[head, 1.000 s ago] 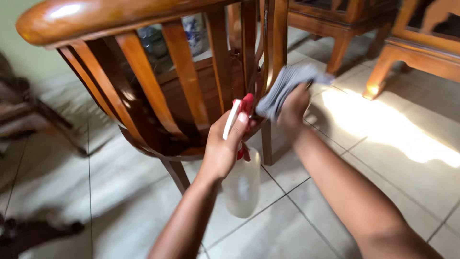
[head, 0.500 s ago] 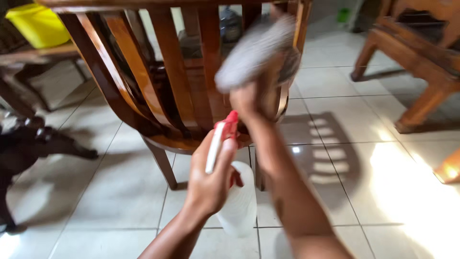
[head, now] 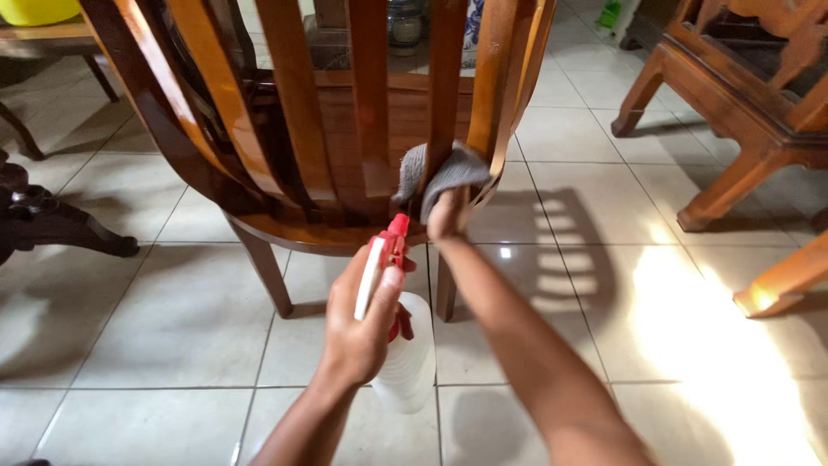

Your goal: The person cleans a wooden chair by spraying a liquid from a bottle and wiping the seat and backrest with a cloth. The person moves the chair to access different sides and continues wiping the surfaces.

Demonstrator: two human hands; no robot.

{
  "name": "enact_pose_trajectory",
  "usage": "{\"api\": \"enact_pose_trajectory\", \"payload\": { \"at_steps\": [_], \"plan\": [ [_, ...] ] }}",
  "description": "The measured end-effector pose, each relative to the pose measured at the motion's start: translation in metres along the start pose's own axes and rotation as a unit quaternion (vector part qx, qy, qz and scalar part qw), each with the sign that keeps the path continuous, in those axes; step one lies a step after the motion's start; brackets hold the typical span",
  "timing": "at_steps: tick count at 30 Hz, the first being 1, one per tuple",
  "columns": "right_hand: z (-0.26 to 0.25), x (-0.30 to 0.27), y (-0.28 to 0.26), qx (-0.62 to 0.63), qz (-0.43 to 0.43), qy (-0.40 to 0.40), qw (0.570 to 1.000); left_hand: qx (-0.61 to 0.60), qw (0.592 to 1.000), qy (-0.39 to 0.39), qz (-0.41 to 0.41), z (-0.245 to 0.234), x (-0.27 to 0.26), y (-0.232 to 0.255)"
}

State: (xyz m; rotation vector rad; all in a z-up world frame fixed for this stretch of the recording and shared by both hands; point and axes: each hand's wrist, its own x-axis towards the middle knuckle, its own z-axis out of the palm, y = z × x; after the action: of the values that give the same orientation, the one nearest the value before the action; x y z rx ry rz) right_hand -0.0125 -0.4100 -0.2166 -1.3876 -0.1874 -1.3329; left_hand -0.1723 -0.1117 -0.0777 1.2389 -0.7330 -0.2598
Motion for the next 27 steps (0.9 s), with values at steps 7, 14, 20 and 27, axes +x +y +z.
{"api": "enact_pose_trajectory", "payload": {
  "at_steps": [7,14,20,27],
  "plan": [
    [0.011,0.133,-0.070,-0.186,0.022,0.054,0.981,0.006,0.999,-0.046,-0.021,-0.005,0.001,-0.005],
    [-0.030,0.027,-0.081,-0.505,-0.216,-0.038,0.835,-0.005,0.998,-0.063,0.017,0.009,0.005,0.035],
    [-0.104,0.058,-0.138,-0.086,0.007,0.159,0.984,0.061,0.997,-0.045,0.032,0.021,0.023,0.059],
    [-0.074,0.160,-0.132,-0.589,-0.247,0.058,0.767,0.073,0.995,-0.055,0.032,0.033,0.012,0.060]
  ]
}}
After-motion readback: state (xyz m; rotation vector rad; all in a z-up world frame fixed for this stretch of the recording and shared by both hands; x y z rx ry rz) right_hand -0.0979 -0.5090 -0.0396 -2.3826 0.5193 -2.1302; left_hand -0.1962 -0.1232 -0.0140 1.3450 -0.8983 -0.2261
